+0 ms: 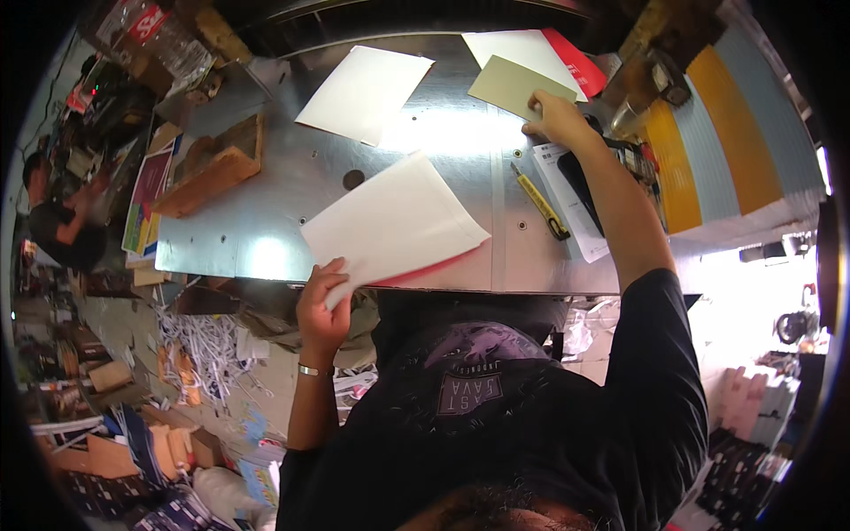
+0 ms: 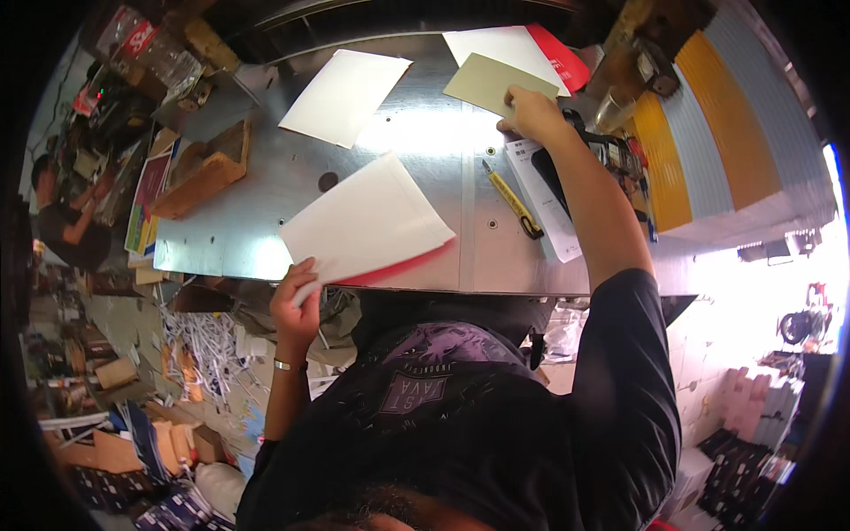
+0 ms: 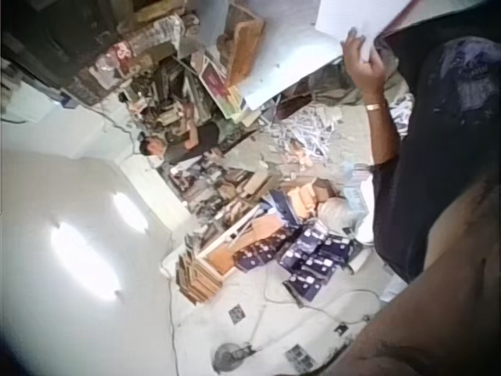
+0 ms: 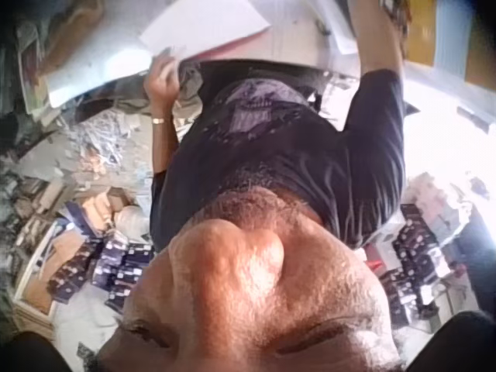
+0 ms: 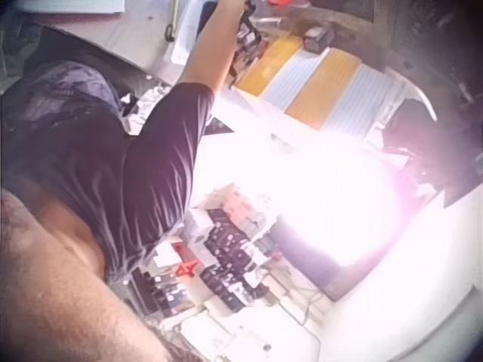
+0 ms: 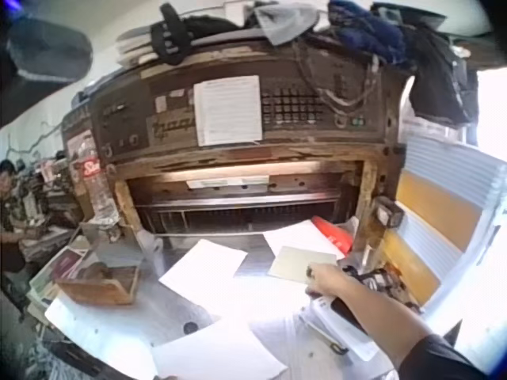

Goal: The person positions a piece of cardstock over a sheet of paper, traces its outline with a pen, and cuts along the marks using a utility knife and a straight edge.

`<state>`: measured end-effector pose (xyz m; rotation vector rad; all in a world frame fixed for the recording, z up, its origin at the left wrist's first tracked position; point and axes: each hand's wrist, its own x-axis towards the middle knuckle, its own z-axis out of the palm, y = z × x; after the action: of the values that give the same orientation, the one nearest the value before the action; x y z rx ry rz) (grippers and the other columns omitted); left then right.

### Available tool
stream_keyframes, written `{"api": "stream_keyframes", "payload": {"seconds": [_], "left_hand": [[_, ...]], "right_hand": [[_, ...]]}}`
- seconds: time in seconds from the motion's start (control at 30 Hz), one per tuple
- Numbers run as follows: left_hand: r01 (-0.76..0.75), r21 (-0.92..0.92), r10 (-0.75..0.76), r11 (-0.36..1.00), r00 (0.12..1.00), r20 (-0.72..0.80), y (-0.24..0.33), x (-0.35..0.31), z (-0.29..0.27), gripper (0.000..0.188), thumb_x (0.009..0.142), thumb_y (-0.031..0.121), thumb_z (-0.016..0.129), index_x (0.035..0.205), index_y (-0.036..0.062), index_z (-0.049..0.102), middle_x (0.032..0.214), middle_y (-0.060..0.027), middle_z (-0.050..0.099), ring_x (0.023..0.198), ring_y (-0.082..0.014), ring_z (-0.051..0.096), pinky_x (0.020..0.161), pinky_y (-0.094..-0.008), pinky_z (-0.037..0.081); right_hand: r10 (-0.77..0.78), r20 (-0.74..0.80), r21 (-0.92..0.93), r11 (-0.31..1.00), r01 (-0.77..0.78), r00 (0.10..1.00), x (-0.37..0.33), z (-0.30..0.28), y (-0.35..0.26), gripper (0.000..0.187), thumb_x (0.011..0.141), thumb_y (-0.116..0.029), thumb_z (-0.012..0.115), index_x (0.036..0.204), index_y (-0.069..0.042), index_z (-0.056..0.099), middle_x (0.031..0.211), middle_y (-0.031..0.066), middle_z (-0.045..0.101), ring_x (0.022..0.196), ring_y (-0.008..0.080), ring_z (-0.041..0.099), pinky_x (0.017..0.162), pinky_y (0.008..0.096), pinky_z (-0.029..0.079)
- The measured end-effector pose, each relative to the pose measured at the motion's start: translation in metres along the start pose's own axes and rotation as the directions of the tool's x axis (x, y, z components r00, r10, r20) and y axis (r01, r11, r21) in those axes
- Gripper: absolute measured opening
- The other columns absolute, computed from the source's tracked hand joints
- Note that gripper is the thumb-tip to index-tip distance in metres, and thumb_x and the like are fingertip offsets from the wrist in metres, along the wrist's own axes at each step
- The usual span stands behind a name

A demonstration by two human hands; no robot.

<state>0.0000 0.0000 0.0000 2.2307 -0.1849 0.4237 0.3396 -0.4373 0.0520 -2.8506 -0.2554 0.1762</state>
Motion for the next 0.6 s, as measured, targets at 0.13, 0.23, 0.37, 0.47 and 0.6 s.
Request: {"api": "stream_keyframes", "payload": {"seconds": [0.13,0.23,0.37,0.47,0.6], "left_hand": [[0.157,-0.434,-0.280,0.887,0.930,-0.237,0.002,0.039,0.000,0.026,0.111,0.013,0.062,0.128,-0.0051,0.068,0.124,-0.0139,0.074,0.109,-0.0163,0.070,0.096,-0.0329,0.055],[0.150,-0.575,-0.391,0.804,0.863,-0.321,-0.002,0.068,-0.001,0.033,0.111,0.022,0.066,0.134,-0.0010,0.066,0.125,-0.0093,0.074,0.109,-0.0168,0.071,0.092,-0.0358,0.059],[0.160,-0.696,-0.486,0.700,0.821,-0.299,-0.001,0.092,-0.011,0.035,0.109,0.024,0.067,0.139,0.0061,0.063,0.130,-0.0077,0.073,0.111,-0.0203,0.074,0.090,-0.0410,0.063],[0.156,-0.735,-0.488,0.660,0.832,-0.262,0.008,0.097,-0.014,0.034,0.110,0.022,0.064,0.141,0.0087,0.061,0.133,-0.0095,0.072,0.116,-0.0232,0.074,0.089,-0.0397,0.064],[0.137,-0.746,-0.469,0.652,0.845,-0.255,0.013,0.100,-0.014,0.033,0.111,0.022,0.064,0.141,0.0085,0.061,0.131,-0.0082,0.072,0.111,-0.0209,0.075,0.087,-0.0370,0.064]], "right_hand": [[-0.088,-0.114,-0.026,0.996,0.085,0.990,0.009,-0.007,0.008,0.064,0.082,-0.026,0.090,0.140,-0.010,0.069,0.131,0.0217,0.073,0.124,0.0395,0.069,0.105,0.0470,0.054],[-0.111,-0.097,-0.077,0.992,0.104,0.989,0.012,-0.004,0.015,0.065,0.081,-0.027,0.090,0.140,-0.011,0.070,0.136,0.0215,0.072,0.126,0.0392,0.068,0.107,0.0465,0.054],[-0.155,-0.132,-0.198,0.972,0.127,0.979,0.010,-0.004,0.020,0.075,0.079,-0.029,0.091,0.149,-0.015,0.066,0.146,0.0198,0.067,0.132,0.0371,0.066,0.111,0.0445,0.053],[-0.050,0.052,-0.122,0.991,0.056,0.997,0.010,-0.024,0.013,0.085,0.077,-0.030,0.092,0.156,-0.020,0.060,0.149,0.0181,0.065,0.134,0.0356,0.065,0.113,0.0431,0.052],[-0.055,0.085,-0.188,0.980,0.071,0.995,0.016,-0.025,0.023,0.083,0.082,-0.034,0.087,0.158,-0.019,0.058,0.144,0.0187,0.068,0.130,0.0364,0.067,0.111,0.0441,0.054]]}}
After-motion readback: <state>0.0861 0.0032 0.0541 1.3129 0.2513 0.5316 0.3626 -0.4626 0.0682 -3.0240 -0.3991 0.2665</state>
